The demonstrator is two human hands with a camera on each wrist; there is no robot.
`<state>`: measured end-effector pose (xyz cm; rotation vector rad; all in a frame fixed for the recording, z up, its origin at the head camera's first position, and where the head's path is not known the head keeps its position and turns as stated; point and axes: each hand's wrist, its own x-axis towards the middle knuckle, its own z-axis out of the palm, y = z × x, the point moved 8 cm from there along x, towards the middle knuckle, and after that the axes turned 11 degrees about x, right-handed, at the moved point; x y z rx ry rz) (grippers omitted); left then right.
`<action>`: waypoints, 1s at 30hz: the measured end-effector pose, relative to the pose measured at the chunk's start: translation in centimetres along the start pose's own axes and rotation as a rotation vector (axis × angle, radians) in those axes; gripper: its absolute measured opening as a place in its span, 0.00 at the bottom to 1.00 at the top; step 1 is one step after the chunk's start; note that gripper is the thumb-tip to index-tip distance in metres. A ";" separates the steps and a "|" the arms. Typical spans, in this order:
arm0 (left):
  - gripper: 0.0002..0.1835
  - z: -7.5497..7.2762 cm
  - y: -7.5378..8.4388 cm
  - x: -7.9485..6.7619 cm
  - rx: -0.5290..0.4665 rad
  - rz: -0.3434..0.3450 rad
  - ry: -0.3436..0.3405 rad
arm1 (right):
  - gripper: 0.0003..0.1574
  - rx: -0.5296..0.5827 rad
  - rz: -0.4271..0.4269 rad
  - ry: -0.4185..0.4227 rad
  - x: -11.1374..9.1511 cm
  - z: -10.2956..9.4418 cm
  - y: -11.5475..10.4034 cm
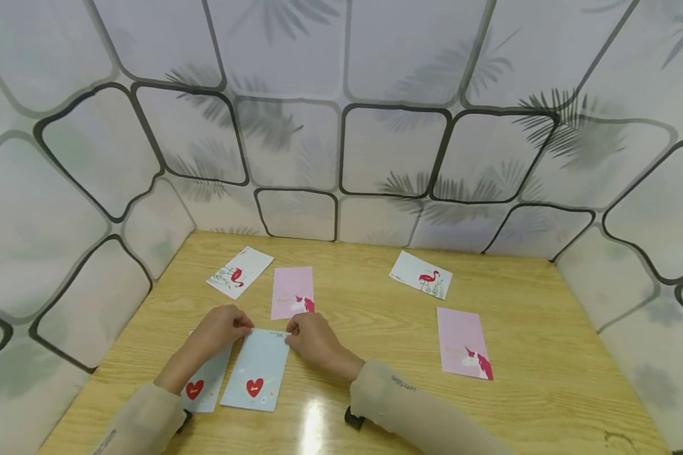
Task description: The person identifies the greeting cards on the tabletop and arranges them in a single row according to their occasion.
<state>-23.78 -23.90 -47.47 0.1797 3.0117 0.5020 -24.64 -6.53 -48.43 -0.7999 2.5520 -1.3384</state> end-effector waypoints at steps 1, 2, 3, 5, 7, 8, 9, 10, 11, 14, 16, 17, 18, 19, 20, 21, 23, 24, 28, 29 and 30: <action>0.02 0.0 0.0 0.0 0.002 0.004 0.002 | 0.03 -0.002 0.002 -0.002 0.0 0.1 0.0; 0.02 0.1 -0.1 0.0 0.002 0.008 0.003 | 0.03 -0.004 0.003 -0.002 0.1 0.1 0.1; 0.02 0.1 -0.1 -0.1 0.002 0.013 0.005 | 0.02 -0.005 0.003 -0.003 0.1 0.1 0.1; 0.02 0.1 -0.1 -0.1 0.002 0.020 0.007 | 0.02 -0.002 0.012 -0.005 0.2 0.2 0.2; 0.02 0.1 -0.2 0.0 0.002 0.021 0.006 | 0.03 0.004 0.023 -0.003 0.3 0.2 0.3; 0.02 0.1 -0.2 0.0 0.002 0.022 0.006 | 0.03 0.007 0.028 -0.001 0.3 0.2 0.3; 0.02 0.1 -0.2 0.0 0.003 0.022 0.005 | 0.03 0.010 0.031 0.000 0.3 0.1 0.3; 0.03 0.0 -0.2 0.0 0.005 0.021 0.004 | 0.04 0.012 0.039 0.000 0.3 0.1 0.3; 0.03 0.0 -0.2 0.0 0.007 0.021 0.004 | 0.04 0.012 0.039 0.002 0.3 0.1 0.2; 0.03 0.0 -0.2 0.0 0.017 0.024 0.005 | 0.05 0.013 0.038 0.004 0.4 0.1 0.2; 0.04 0.0 -0.2 -0.1 0.022 0.024 0.004 | 0.06 0.014 0.038 0.004 0.4 0.1 0.2; 0.03 0.0 -0.2 -0.1 0.025 0.025 0.005 | 0.06 0.014 0.036 0.005 0.4 0.1 0.2; 0.03 0.0 -0.2 -0.1 0.027 0.024 0.004 | 0.06 0.017 0.037 0.005 0.5 0.1 0.2; 0.03 0.0 -0.1 -0.1 0.027 0.024 0.002 | 0.06 0.015 0.039 0.007 0.5 0.1 0.2; 0.03 0.0 -0.1 -0.1 0.026 0.020 0.000 | 0.06 0.015 0.041 0.007 0.5 0.1 0.2; 0.03 0.0 -0.1 -0.1 0.026 0.021 -0.001 | 0.06 0.011 0.040 0.008 0.5 0.1 0.2; 0.03 0.0 -0.1 -0.1 0.027 0.022 0.000 | 0.06 0.013 0.049 0.007 0.5 0.1 0.2; 0.04 -0.1 0.0 -0.2 0.027 0.021 0.000 | 0.06 0.014 0.054 0.005 0.5 0.1 0.2; 0.04 -0.1 0.0 -0.2 0.028 0.017 0.004 | 0.06 0.013 0.067 0.001 0.6 0.1 0.3; 0.05 -0.1 0.0 -0.2 0.028 0.016 0.004 | 0.06 0.010 0.068 0.003 0.7 0.1 0.3; 0.04 0.0 -0.1 -0.2 0.028 0.013 0.003 | 0.06 0.007 0.069 0.004 0.7 0.1 0.3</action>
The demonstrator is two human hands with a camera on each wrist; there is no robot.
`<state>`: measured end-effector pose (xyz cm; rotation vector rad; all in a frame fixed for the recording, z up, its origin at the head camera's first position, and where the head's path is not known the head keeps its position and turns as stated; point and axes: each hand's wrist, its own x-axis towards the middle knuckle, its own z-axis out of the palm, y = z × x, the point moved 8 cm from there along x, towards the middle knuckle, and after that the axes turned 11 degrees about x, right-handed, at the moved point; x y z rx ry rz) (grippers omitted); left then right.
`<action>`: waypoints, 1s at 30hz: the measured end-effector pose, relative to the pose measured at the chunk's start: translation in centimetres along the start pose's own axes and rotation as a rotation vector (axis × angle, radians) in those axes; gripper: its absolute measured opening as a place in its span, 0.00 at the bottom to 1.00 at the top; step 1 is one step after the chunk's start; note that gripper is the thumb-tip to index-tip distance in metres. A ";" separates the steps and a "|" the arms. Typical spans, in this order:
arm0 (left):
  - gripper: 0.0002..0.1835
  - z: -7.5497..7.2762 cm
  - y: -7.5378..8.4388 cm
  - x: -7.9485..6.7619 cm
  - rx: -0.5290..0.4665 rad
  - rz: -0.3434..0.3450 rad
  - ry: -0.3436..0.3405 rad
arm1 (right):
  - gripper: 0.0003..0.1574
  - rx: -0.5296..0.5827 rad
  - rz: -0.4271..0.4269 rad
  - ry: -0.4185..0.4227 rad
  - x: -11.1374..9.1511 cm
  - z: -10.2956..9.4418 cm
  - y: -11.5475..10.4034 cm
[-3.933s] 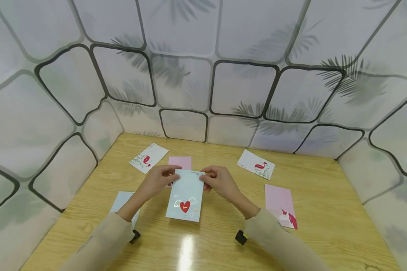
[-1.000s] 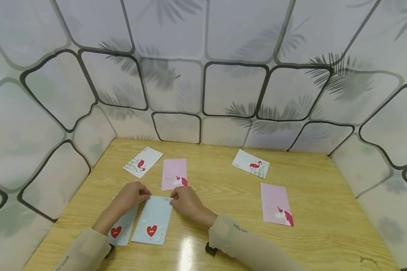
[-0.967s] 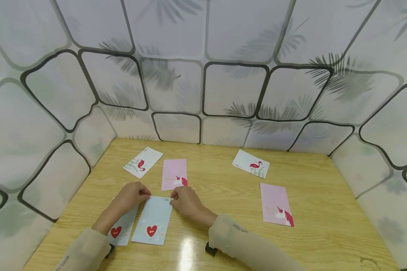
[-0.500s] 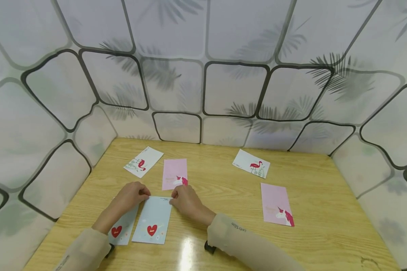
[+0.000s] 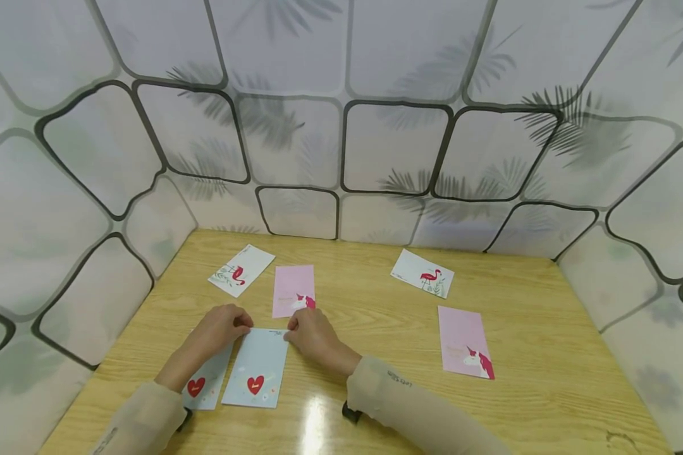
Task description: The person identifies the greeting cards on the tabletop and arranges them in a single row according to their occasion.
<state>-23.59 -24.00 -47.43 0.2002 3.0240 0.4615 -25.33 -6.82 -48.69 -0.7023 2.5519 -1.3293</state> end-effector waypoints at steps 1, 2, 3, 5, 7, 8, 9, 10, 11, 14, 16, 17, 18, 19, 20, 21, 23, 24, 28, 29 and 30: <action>0.04 0.0 0.0 0.0 0.001 -0.001 0.001 | 0.06 -0.003 0.001 0.002 0.1 0.0 0.0; 0.04 0.0 0.0 0.0 0.001 -0.001 0.002 | 0.06 -0.005 0.003 0.003 0.1 0.1 0.1; 0.04 0.0 0.0 -0.1 0.001 -0.002 0.003 | 0.06 -0.006 0.005 0.006 0.1 0.1 0.1; 0.04 0.0 0.0 -0.1 0.003 -0.001 0.004 | 0.06 -0.017 0.005 0.012 0.1 0.1 0.1; 0.03 0.0 -0.1 -0.1 0.004 -0.001 0.005 | 0.06 -0.027 0.003 0.017 0.2 0.2 0.1; 0.04 0.0 -0.1 -0.1 0.004 0.000 0.005 | 0.06 -0.034 0.001 0.020 0.2 0.2 0.1; 0.03 0.0 -0.1 -0.1 0.004 0.000 0.005 | 0.06 -0.038 -0.001 0.024 0.2 0.2 0.1; 0.03 0.0 -0.1 -0.1 0.004 0.001 0.005 | 0.06 -0.042 -0.003 0.025 0.2 0.2 0.2; 0.03 0.0 -0.1 -0.1 0.003 0.002 0.005 | 0.06 -0.040 -0.004 0.026 0.2 0.2 0.2; 0.02 0.0 -0.1 -0.1 -0.002 0.007 0.008 | 0.06 -0.036 -0.005 0.026 0.2 0.2 0.2; 0.02 0.0 -0.1 -0.1 -0.004 0.012 0.010 | 0.05 -0.030 -0.007 0.025 0.2 0.2 0.2; 0.02 0.0 -0.1 -0.1 -0.005 0.013 0.010 | 0.05 -0.028 -0.008 0.024 0.2 0.2 0.2; 0.02 0.0 -0.1 -0.2 -0.005 0.015 0.009 | 0.05 -0.027 -0.009 0.023 0.2 0.2 0.2; 0.02 0.0 0.0 -0.2 -0.006 0.017 0.007 | 0.05 -0.026 -0.011 0.022 0.2 0.2 0.1; 0.02 0.0 0.0 -0.2 -0.006 0.018 0.005 | 0.05 -0.025 -0.014 0.022 0.2 0.2 0.1; 0.02 0.0 0.0 -0.2 -0.007 0.018 0.003 | 0.05 -0.026 -0.015 0.022 0.2 0.2 0.1; 0.02 0.1 -0.1 -0.2 -0.009 0.018 0.000 | 0.05 -0.023 -0.019 0.019 0.1 0.1 0.0; 0.02 0.1 -0.1 -0.2 -0.011 0.018 -0.004 | 0.05 -0.021 -0.019 0.017 0.1 0.1 -0.1; 0.02 0.2 -0.3 -0.2 -0.018 0.009 -0.015 | 0.05 -0.011 -0.018 0.004 0.0 0.1 -0.1; 0.02 0.2 -0.4 -0.2 -0.021 0.004 -0.019 | 0.05 -0.009 -0.019 0.002 0.0 0.1 -0.2; 0.02 0.2 -0.4 -0.3 -0.022 0.002 -0.024 | 0.06 -0.008 -0.019 0.000 0.0 0.1 -0.2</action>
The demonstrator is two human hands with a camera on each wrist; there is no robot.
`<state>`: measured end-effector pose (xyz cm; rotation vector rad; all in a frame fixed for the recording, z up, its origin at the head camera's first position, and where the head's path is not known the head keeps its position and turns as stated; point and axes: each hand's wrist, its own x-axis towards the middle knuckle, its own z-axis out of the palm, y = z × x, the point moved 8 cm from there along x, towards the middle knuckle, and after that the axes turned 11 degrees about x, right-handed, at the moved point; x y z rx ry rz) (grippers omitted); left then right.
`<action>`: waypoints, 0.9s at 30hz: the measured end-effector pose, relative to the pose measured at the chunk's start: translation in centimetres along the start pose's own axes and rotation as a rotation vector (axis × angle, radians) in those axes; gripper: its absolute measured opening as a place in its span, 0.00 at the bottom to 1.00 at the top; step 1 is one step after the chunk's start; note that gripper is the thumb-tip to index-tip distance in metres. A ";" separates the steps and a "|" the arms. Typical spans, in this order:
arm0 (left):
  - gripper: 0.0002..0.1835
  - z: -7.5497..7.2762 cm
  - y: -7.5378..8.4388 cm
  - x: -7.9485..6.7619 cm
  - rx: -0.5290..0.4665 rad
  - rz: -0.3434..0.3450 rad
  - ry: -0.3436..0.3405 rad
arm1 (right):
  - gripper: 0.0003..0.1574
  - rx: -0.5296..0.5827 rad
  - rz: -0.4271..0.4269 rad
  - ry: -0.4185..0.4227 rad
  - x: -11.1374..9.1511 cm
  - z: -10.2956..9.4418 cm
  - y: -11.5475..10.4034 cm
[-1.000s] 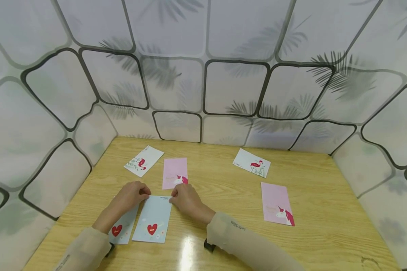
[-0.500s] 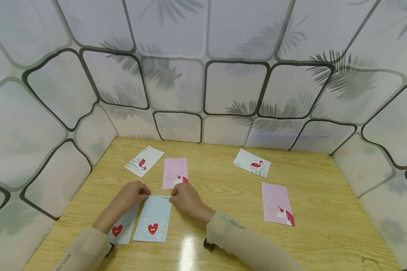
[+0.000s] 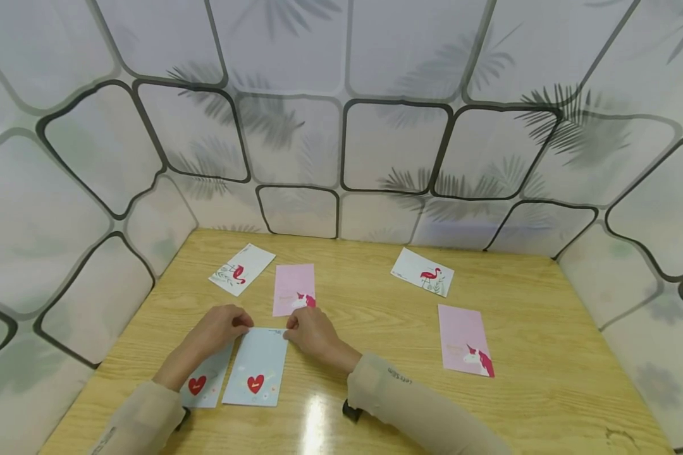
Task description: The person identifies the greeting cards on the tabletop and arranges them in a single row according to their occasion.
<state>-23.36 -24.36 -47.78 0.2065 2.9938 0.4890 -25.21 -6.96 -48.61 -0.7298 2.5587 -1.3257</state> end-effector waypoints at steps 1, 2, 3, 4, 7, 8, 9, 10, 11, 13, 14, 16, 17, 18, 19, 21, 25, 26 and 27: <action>0.02 0.0 -0.1 0.0 -0.002 -0.002 -0.003 | 0.06 -0.001 -0.002 -0.001 0.0 0.0 0.0; 0.02 0.0 -0.1 -0.1 -0.003 -0.004 -0.007 | 0.06 -0.003 -0.004 -0.002 0.0 0.0 0.0; 0.02 0.1 -0.2 -0.1 -0.005 -0.008 -0.012 | 0.06 -0.005 -0.003 -0.005 -0.1 0.1 -0.1; 0.02 0.1 -0.3 -0.1 -0.006 -0.005 -0.016 | 0.06 -0.008 -0.003 -0.008 -0.1 0.1 -0.1; 0.03 0.1 -0.3 -0.1 -0.009 -0.001 -0.023 | 0.05 -0.023 0.000 -0.019 -0.1 0.2 -0.1; 0.03 0.1 -0.4 -0.1 -0.011 -0.002 -0.024 | 0.05 -0.025 0.001 -0.022 -0.2 0.2 -0.1; 0.03 0.1 -0.4 -0.1 -0.013 -0.003 -0.025 | 0.05 -0.025 0.002 -0.024 -0.2 0.3 -0.1; 0.03 0.1 -0.4 -0.1 -0.015 -0.005 -0.026 | 0.05 -0.025 0.000 -0.023 -0.2 0.3 -0.1; 0.03 0.1 -0.4 -0.2 -0.016 -0.004 -0.027 | 0.05 -0.023 -0.003 -0.022 -0.2 0.2 -0.1; 0.03 0.1 -0.5 -0.1 -0.017 -0.005 -0.027 | 0.05 -0.009 -0.007 -0.021 -0.2 0.2 -0.1; 0.02 0.1 -0.5 -0.1 -0.019 -0.006 -0.027 | 0.05 0.000 -0.011 -0.021 -0.3 0.2 -0.1; 0.02 0.0 -0.4 0.0 -0.012 0.008 -0.024 | 0.06 0.027 -0.020 -0.021 -0.3 0.1 -0.1; 0.02 0.0 -0.4 0.0 -0.007 0.012 -0.023 | 0.07 0.046 -0.021 -0.021 -0.2 0.0 -0.2; 0.01 -0.1 -0.3 0.1 -0.003 0.017 -0.020 | 0.07 0.067 -0.021 -0.022 -0.2 -0.2 -0.1; 0.01 -0.1 -0.3 0.2 0.001 0.023 -0.015 | 0.07 0.082 -0.025 -0.019 -0.1 -0.3 -0.1; 0.02 -0.3 -0.1 0.5 0.009 0.043 -0.005 | 0.07 0.108 -0.032 -0.009 0.2 -0.8 0.0; 0.05 -1.2 0.5 1.2 0.014 0.069 0.014 | 0.05 0.117 -0.038 0.017 1.0 -2.2 0.2; 0.05 -1.5 0.7 1.5 0.016 0.077 0.019 | 0.04 0.121 -0.036 0.020 1.2 -2.6 0.3; 0.06 -1.9 0.9 1.8 0.016 0.081 0.024 | 0.04 0.127 -0.036 0.022 1.5 -3.0 0.3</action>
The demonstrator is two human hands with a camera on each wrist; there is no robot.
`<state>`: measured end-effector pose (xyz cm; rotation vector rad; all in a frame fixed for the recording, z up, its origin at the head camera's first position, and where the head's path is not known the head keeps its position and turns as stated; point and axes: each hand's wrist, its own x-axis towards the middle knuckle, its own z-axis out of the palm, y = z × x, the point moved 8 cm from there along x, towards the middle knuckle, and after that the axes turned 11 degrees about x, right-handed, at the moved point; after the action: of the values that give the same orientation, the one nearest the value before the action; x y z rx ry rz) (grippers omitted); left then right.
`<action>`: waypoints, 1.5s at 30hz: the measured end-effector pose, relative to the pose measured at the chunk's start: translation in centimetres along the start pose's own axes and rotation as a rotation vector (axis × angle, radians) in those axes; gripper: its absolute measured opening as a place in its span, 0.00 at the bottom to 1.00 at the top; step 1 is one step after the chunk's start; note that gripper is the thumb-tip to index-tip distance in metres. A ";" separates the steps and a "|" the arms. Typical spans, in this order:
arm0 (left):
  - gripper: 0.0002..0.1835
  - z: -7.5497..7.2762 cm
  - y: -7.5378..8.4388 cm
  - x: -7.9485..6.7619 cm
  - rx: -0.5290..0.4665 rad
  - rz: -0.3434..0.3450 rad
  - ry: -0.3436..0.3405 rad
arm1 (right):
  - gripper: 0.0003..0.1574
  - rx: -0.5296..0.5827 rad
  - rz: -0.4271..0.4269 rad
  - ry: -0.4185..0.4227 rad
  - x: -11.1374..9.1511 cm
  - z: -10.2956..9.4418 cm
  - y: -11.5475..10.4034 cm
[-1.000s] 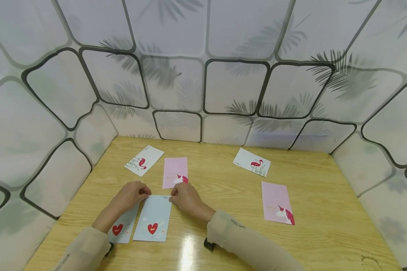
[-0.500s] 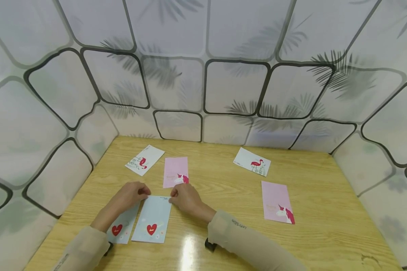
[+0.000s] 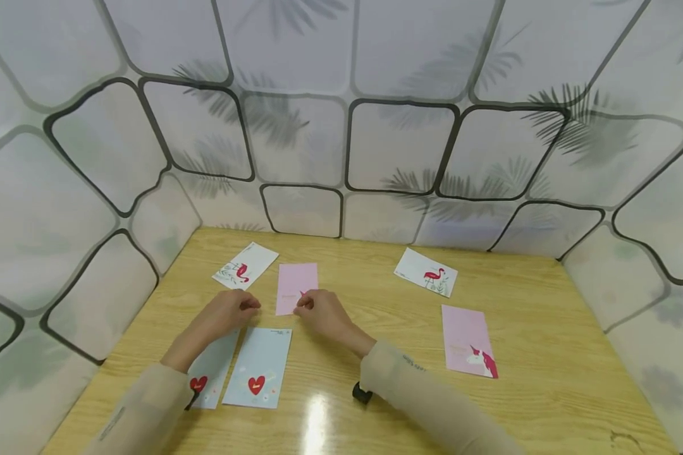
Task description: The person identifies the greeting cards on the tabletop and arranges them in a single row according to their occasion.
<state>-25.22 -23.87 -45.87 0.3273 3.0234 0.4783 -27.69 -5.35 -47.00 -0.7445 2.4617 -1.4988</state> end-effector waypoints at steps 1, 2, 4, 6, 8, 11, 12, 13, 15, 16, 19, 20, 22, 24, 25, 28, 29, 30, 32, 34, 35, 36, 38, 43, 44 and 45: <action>0.07 -0.3 0.1 0.3 0.002 0.008 0.008 | 0.04 0.003 0.003 0.001 0.3 -0.4 0.0; 0.08 -0.6 0.2 0.7 0.002 0.008 0.015 | 0.05 0.005 0.000 0.003 0.6 -0.8 0.0; 0.09 -1.2 0.5 1.4 0.002 0.026 0.039 | 0.09 0.009 0.011 0.003 1.2 -1.5 0.0; 0.11 -1.7 0.8 2.2 0.001 0.041 0.067 | 0.14 0.005 0.022 0.001 1.9 -2.2 0.1; 0.12 -2.2 1.0 3.0 -0.004 0.054 0.094 | 0.18 -0.004 0.038 0.004 2.7 -2.9 0.4; 0.15 -2.6 1.2 4.3 -0.012 0.066 0.116 | 0.22 -0.019 0.064 0.010 3.9 -3.7 0.9; 0.16 -2.6 1.3 4.7 -0.019 0.062 0.118 | 0.22 -0.024 0.069 0.012 4.4 -4.0 1.1; 0.17 -2.6 1.3 5.2 -0.023 0.057 0.119 | 0.23 -0.035 0.072 0.013 4.8 -4.2 1.4; 0.18 -2.4 1.4 6.1 -0.026 0.047 0.114 | 0.25 -0.052 0.073 0.016 5.6 -4.5 1.8; 0.19 -2.2 1.4 6.6 -0.029 0.039 0.112 | 0.26 -0.062 0.072 0.016 6.0 -4.6 2.0; 0.21 -1.5 1.3 8.0 -0.024 0.013 0.084 | 0.28 -0.089 0.075 0.003 6.9 -4.6 2.7; 0.22 -1.2 1.2 8.4 -0.019 -0.001 0.073 | 0.28 -0.097 0.077 -0.001 7.1 -4.5 2.9; 0.23 -0.7 1.2 9.3 -0.006 -0.020 0.048 | 0.30 -0.110 0.088 -0.015 7.5 -4.3 3.3; 0.24 -0.2 1.3 10.0 0.024 -0.036 0.033 | 0.31 -0.122 0.099 -0.029 7.9 -4.2 3.6; 0.25 0.0 1.4 10.3 0.043 -0.037 0.028 | 0.32 -0.135 0.101 -0.037 8.0 -4.1 3.6; 0.26 0.5 1.9 11.0 0.089 -0.030 0.020 | 0.34 -0.183 0.096 -0.063 8.4 -3.8 3.6; 0.27 0.6 2.1 11.1 0.095 -0.033 0.016 | 0.35 -0.210 0.087 -0.072 8.5 -3.7 3.6; 0.28 0.8 2.2 11.2 0.100 -0.038 0.011 | 0.37 -0.237 0.078 -0.081 8.5 -3.5 3.6; 0.29 1.1 2.3 11.3 0.118 -0.049 0.010 | 0.38 -0.282 0.066 -0.097 8.7 -3.2 3.7; 0.30 1.3 2.4 11.3 0.135 -0.066 0.002 | 0.39 -0.320 0.055 -0.111 8.8 -3.0 3.9; 0.30 1.4 2.3 11.3 0.145 -0.076 -0.006 | 0.39 -0.338 0.052 -0.120 8.9 -2.8 4.0; 0.30 1.5 2.3 11.3 0.155 -0.086 -0.014 | 0.39 -0.351 0.044 -0.126 9.0 -2.7 4.0; 0.30 1.7 2.3 11.3 0.161 -0.105 -0.037 | 0.38 -0.381 0.030 -0.140 9.1 -2.6 4.0; 0.24 1.8 2.1 11.5 0.158 -0.125 -0.086 | 0.34 -0.433 0.005 -0.172 9.2 -2.3 3.8; 0.23 1.8 2.1 11.6 0.160 -0.121 -0.092 | 0.34 -0.434 0.009 -0.179 9.2 -2.2 3.8; 0.22 1.8 2.1 11.6 0.165 -0.115 -0.096 | 0.34 -0.430 0.014 -0.182 9.2 -2.2 3.8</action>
<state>-35.98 -18.85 -47.26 0.1777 2.9718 0.2000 -37.75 -6.74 -48.17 -0.8830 2.6624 -0.8538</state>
